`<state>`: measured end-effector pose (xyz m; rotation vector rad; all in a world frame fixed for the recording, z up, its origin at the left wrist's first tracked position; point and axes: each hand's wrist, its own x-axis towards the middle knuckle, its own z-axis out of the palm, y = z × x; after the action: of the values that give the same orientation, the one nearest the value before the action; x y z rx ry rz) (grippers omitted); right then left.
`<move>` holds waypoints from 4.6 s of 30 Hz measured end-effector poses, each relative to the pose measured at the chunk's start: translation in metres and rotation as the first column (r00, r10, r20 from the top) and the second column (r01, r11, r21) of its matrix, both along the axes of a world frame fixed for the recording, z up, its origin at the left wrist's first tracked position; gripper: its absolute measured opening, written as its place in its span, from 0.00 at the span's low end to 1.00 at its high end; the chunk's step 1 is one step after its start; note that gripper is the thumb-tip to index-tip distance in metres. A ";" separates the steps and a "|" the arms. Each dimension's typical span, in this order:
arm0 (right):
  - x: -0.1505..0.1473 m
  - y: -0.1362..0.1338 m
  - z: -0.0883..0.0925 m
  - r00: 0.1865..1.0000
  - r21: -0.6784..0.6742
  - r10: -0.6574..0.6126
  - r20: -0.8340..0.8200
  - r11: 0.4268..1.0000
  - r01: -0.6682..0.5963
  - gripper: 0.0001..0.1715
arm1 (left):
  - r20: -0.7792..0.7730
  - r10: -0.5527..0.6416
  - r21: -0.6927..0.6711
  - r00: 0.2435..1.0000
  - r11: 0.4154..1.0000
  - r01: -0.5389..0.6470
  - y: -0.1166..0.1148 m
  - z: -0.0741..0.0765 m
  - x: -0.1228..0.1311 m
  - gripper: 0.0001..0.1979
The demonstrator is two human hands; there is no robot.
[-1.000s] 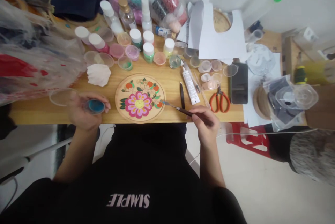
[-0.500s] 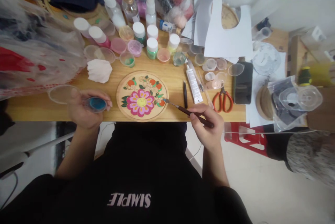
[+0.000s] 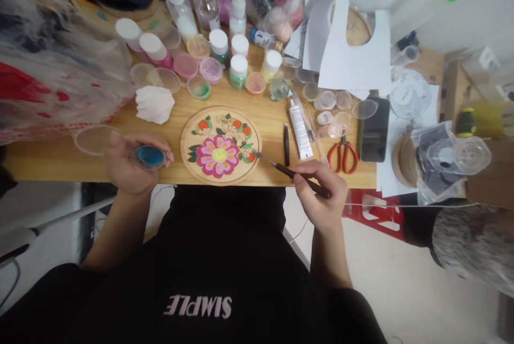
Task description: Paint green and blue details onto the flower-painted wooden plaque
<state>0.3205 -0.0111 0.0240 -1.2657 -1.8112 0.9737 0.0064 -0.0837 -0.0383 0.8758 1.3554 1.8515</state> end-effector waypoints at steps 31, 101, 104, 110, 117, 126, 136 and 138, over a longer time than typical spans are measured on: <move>-0.055 0.015 0.049 0.981 -0.106 -0.032 0.194 0.993 0.053 0.07 | 0.030 0.060 -0.092 0.998 0.994 -0.057 -0.002 0.005 0.004 0.38; -0.067 0.026 0.062 0.964 -0.132 0.047 0.261 0.991 -0.012 0.07 | 0.000 0.013 0.001 1.000 1.000 -0.013 -0.003 0.000 0.003 0.38; -0.068 0.026 0.062 0.968 -0.143 0.047 0.248 0.990 -0.011 0.06 | 0.001 0.014 -0.006 1.000 1.000 -0.014 -0.003 0.001 0.003 0.37; -0.067 0.026 0.063 0.969 -0.140 0.049 0.243 0.990 -0.015 0.05 | -0.007 0.016 -0.022 1.000 1.000 -0.017 -0.004 0.001 0.003 0.37; -0.066 0.026 0.063 0.956 -0.118 0.050 0.290 0.993 -0.016 0.09 | -0.023 0.026 -0.048 0.999 0.999 -0.027 -0.004 0.002 0.004 0.39; -0.069 0.026 0.062 0.973 -0.148 0.040 0.228 0.989 -0.006 0.05 | 0.006 0.051 -0.060 0.999 0.997 -0.051 -0.002 0.004 0.006 0.40; -0.068 0.028 0.061 0.970 -0.155 0.043 0.240 0.988 -0.006 0.08 | 0.020 0.030 -0.049 0.999 0.998 -0.029 -0.002 0.003 0.005 0.39; -0.067 0.029 0.060 0.973 -0.160 0.033 0.230 0.987 0.005 0.08 | 0.024 0.027 -0.032 0.999 0.999 -0.026 -0.002 0.002 0.005 0.39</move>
<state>0.2536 0.0175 0.0840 -1.5213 -1.9520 1.0311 0.0113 -0.0856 -0.0359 0.8203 1.3837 1.8505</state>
